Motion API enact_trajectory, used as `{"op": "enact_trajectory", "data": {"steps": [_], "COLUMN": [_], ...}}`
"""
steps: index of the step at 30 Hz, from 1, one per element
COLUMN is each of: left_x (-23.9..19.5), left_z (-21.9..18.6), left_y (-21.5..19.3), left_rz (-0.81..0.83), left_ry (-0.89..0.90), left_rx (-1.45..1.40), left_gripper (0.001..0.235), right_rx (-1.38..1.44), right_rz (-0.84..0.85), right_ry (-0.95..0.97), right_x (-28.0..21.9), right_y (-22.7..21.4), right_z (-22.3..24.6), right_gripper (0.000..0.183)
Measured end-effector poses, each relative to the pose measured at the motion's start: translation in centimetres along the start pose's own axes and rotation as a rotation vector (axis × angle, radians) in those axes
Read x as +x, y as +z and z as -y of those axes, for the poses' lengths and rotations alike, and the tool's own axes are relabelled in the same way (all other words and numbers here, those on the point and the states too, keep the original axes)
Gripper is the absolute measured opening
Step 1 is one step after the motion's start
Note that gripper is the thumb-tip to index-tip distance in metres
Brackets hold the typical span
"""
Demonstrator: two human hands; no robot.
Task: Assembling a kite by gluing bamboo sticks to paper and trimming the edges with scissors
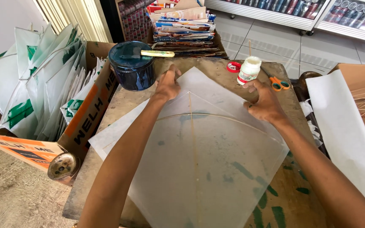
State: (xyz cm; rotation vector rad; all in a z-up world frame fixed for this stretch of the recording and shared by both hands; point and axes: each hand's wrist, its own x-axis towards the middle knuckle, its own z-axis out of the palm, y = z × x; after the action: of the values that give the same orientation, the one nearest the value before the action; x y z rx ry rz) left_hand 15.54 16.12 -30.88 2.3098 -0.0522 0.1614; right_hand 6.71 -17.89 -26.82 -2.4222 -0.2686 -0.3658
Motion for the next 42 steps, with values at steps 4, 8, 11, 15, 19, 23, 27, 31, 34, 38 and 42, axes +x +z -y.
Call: {"op": "enact_trajectory", "data": {"steps": [4,8,11,15,19,23,27,31,34,38,42], "left_x": [-0.7,-1.7,-2.2,-3.1,-4.1,-4.7,-4.4,-6.0,-6.4,-6.8,-8.1], "left_z": [0.0,-0.6,-0.1,-0.3,-0.7,-0.9,-0.1,-1.3,-1.5,-1.4,-2.3], "left_y": [-0.9,-2.0,-1.9,-2.9,-3.7,-4.1,-3.5,-4.2,-4.4,-5.2,-6.7], "left_rz": [-0.003,0.029,0.033,0.023,0.001,-0.007,0.003,-0.035,-0.036,-0.033,0.023], "left_ry": [0.006,-0.049,-0.082,-0.131,-0.111,-0.093,-0.103,-0.085,-0.103,-0.106,-0.151], "left_rx": [0.037,0.130,0.193,0.259,0.295,0.367,0.452,0.385,0.360,0.390,0.424], "left_gripper": [0.029,0.027,0.024,0.021,0.022,0.026,0.057,0.039,0.047,0.050,0.054], "right_rx": [0.009,0.033,0.063,0.071,0.055,0.056,-0.018,-0.065,-0.090,-0.067,-0.062], "right_rz": [0.026,0.036,0.025,0.050,0.061,0.048,0.036,0.029,0.029,0.024,0.045], "right_ry": [0.005,0.037,0.023,0.032,0.075,-0.020,-0.153,-0.094,-0.080,-0.027,-0.015], "right_x": [-0.1,0.1,-0.4,-0.9,-0.7,-0.6,-0.2,-0.3,-0.3,-0.5,-1.0], "right_y": [-0.2,0.1,0.5,0.6,1.4,1.8,2.2,2.1,2.0,2.1,1.9], "right_z": [0.5,1.3,1.7,3.6,3.8,4.4,3.3,2.2,1.8,2.3,3.2], "right_gripper": [0.057,0.057,0.055,0.052,0.054,0.052,0.052,0.053,0.053,0.053,0.053]}}
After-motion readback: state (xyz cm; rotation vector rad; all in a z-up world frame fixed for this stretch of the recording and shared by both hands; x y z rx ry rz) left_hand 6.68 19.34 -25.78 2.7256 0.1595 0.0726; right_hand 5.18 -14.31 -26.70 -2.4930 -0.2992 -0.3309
